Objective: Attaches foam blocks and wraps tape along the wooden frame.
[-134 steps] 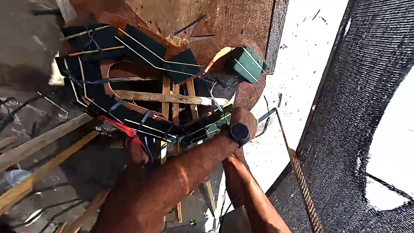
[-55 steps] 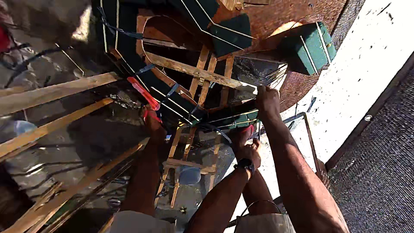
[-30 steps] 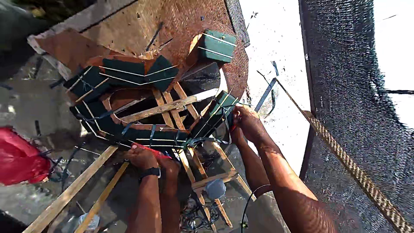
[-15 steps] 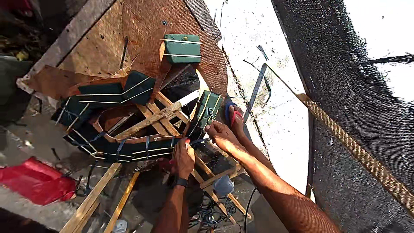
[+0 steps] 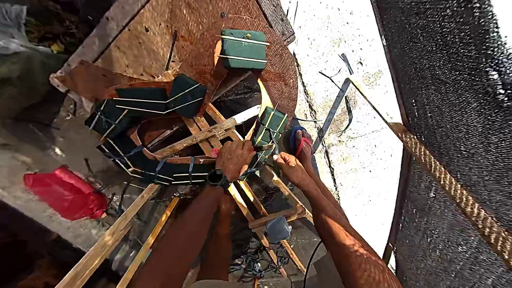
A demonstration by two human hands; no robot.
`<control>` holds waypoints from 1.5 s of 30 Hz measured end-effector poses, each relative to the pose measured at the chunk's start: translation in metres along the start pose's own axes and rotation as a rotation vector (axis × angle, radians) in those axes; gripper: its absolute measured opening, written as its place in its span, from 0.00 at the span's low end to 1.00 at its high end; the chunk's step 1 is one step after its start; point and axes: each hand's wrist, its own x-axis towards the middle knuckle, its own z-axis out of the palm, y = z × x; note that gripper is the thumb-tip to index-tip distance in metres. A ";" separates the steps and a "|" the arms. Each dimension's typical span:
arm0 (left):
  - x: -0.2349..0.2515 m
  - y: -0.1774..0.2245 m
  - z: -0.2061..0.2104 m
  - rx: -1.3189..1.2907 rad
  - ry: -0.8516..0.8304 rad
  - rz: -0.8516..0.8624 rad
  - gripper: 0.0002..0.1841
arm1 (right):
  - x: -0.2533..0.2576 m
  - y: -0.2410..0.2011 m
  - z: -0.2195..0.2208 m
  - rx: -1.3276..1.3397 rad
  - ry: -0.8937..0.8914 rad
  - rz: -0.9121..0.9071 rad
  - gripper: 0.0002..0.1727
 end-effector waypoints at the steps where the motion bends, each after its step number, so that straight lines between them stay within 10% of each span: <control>1: 0.012 0.009 -0.001 -0.018 0.018 0.029 0.23 | -0.010 -0.003 0.000 0.074 0.034 -0.066 0.22; 5: 0.023 0.002 0.001 -0.109 0.266 0.066 0.21 | -0.037 -0.017 -0.020 0.185 0.183 -0.167 0.20; 12: -0.010 0.001 0.005 -0.226 0.068 0.049 0.23 | -0.054 -0.039 -0.008 -0.028 0.090 -0.143 0.20; 17: 0.008 -0.014 0.010 -0.339 0.337 0.009 0.21 | -0.062 -0.047 0.008 -0.184 0.184 -0.033 0.19; 23: -0.115 -0.162 0.044 -0.557 0.791 -0.920 0.24 | -0.100 -0.038 0.068 -0.593 -0.186 0.134 0.21; 28: -0.133 -0.211 0.034 -0.526 0.827 -1.510 0.30 | -0.128 -0.073 0.139 -0.626 -0.376 0.150 0.25; 31: -0.145 -0.177 0.008 -0.732 0.861 -1.266 0.34 | -0.143 -0.114 0.148 -0.512 -0.403 0.045 0.26; 37: -0.194 -0.013 -0.066 -1.930 0.319 -0.002 0.22 | -0.140 -0.219 0.103 0.363 -0.001 -0.115 0.19; 39: -0.189 0.013 -0.078 -2.037 0.417 -0.204 0.11 | -0.113 -0.237 0.057 0.093 0.048 -0.088 0.23; 42: -0.151 0.002 -0.088 -1.482 0.605 -0.791 0.11 | -0.061 -0.243 -0.024 -0.397 0.195 -0.007 0.28; 45: -0.093 -0.011 -0.085 -1.167 0.624 -1.007 0.16 | 0.010 -0.250 -0.102 -0.468 0.481 -0.135 0.29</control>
